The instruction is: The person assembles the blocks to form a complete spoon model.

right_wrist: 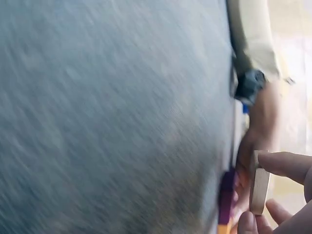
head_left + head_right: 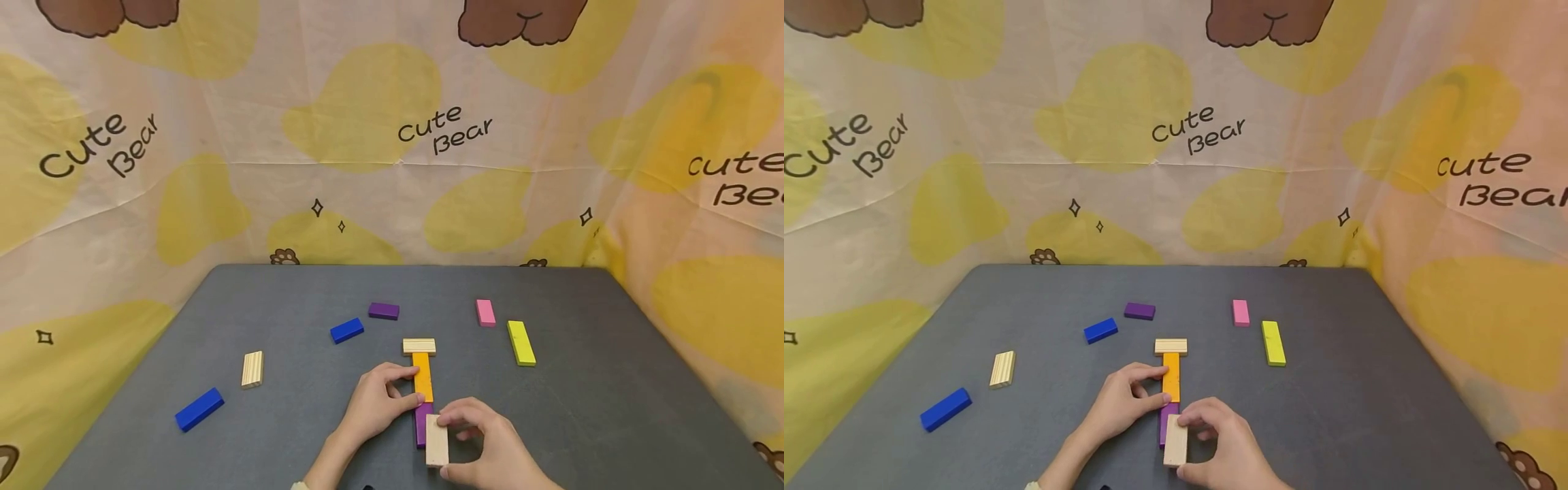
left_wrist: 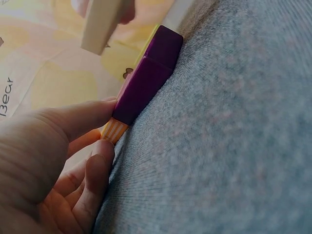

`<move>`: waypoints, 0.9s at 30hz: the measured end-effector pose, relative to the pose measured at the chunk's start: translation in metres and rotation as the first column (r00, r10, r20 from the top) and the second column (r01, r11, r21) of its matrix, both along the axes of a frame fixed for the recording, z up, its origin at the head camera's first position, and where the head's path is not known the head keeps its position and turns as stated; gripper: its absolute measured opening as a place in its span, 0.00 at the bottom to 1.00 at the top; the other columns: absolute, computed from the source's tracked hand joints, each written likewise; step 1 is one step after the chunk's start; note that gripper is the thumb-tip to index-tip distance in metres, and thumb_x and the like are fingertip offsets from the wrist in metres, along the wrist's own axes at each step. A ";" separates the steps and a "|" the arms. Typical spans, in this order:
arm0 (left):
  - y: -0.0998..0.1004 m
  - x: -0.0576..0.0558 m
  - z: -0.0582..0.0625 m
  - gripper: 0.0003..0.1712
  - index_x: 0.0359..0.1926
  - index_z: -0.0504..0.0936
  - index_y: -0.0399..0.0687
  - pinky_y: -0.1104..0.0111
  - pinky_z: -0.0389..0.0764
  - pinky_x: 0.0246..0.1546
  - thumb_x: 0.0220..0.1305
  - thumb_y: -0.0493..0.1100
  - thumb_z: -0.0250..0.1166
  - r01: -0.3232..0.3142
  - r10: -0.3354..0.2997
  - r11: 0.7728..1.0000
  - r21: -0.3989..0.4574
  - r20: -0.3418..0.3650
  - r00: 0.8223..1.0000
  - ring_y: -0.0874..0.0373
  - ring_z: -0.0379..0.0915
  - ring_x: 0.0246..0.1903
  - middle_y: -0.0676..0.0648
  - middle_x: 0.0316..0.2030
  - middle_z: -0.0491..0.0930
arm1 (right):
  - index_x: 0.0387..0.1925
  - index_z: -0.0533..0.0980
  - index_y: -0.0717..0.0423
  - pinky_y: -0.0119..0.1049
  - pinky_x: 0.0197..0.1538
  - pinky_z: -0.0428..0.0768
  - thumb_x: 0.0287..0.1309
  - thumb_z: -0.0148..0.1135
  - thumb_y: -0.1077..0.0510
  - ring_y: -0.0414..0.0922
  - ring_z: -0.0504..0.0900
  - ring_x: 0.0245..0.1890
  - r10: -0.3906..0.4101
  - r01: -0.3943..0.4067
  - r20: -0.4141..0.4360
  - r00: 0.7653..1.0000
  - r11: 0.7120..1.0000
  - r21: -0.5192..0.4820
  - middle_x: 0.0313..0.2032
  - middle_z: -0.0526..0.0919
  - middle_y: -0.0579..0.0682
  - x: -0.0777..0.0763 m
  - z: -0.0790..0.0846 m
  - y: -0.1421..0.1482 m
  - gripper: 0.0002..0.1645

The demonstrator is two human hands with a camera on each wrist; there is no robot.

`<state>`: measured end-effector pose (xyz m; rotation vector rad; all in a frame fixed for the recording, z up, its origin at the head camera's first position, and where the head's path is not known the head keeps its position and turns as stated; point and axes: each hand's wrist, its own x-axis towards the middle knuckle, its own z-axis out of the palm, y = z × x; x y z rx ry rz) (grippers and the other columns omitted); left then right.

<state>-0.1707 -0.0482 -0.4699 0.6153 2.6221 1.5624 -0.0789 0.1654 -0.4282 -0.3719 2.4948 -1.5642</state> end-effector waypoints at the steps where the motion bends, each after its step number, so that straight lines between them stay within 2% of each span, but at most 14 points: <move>1: 0.000 0.000 0.000 0.24 0.51 0.87 0.51 0.71 0.73 0.20 0.51 0.48 0.79 0.001 -0.001 1.000 0.001 0.001 1.000 0.65 0.70 0.19 0.54 0.42 0.80 | 0.47 0.79 0.50 0.34 0.46 0.79 0.39 0.83 0.56 0.46 0.77 0.45 0.024 -0.024 0.025 0.999 1.000 0.012 0.47 0.76 0.45 0.001 -0.001 -0.001 0.30; 4: 0.000 0.000 -0.001 0.24 0.51 0.87 0.51 0.71 0.73 0.20 0.51 0.48 0.78 0.002 -0.002 1.000 0.002 0.001 1.000 0.65 0.70 0.19 0.54 0.42 0.80 | 0.50 0.77 0.53 0.32 0.45 0.79 0.41 0.82 0.55 0.44 0.76 0.42 0.079 -0.083 0.067 0.995 0.996 0.046 0.45 0.76 0.44 0.003 -0.006 -0.005 0.33; 9: 0.000 0.000 -0.001 0.24 0.51 0.87 0.51 0.72 0.73 0.21 0.52 0.47 0.78 0.001 -0.001 1.000 -0.004 0.004 1.000 0.65 0.71 0.19 0.54 0.42 0.80 | 0.52 0.76 0.55 0.31 0.44 0.78 0.42 0.82 0.51 0.39 0.75 0.41 0.124 -0.128 0.050 0.991 0.988 0.082 0.43 0.75 0.43 0.005 -0.013 -0.010 0.35; 20: 0.000 -0.001 -0.001 0.24 0.51 0.87 0.51 0.71 0.73 0.20 0.52 0.47 0.78 0.003 -0.003 1.000 -0.005 -0.004 1.000 0.65 0.71 0.20 0.54 0.42 0.80 | 0.50 0.78 0.53 0.30 0.42 0.78 0.40 0.83 0.49 0.36 0.74 0.39 0.145 -0.148 0.037 0.989 0.982 0.120 0.42 0.76 0.40 0.008 -0.015 -0.011 0.34; 27: 0.000 -0.001 -0.001 0.24 0.51 0.87 0.51 0.71 0.73 0.20 0.52 0.47 0.78 0.003 -0.003 1.000 -0.009 0.003 1.000 0.65 0.70 0.19 0.54 0.42 0.80 | 0.49 0.80 0.55 0.30 0.43 0.77 0.45 0.79 0.45 0.35 0.72 0.40 0.179 -0.177 -0.004 0.984 0.974 0.140 0.43 0.71 0.40 0.010 -0.018 -0.012 0.31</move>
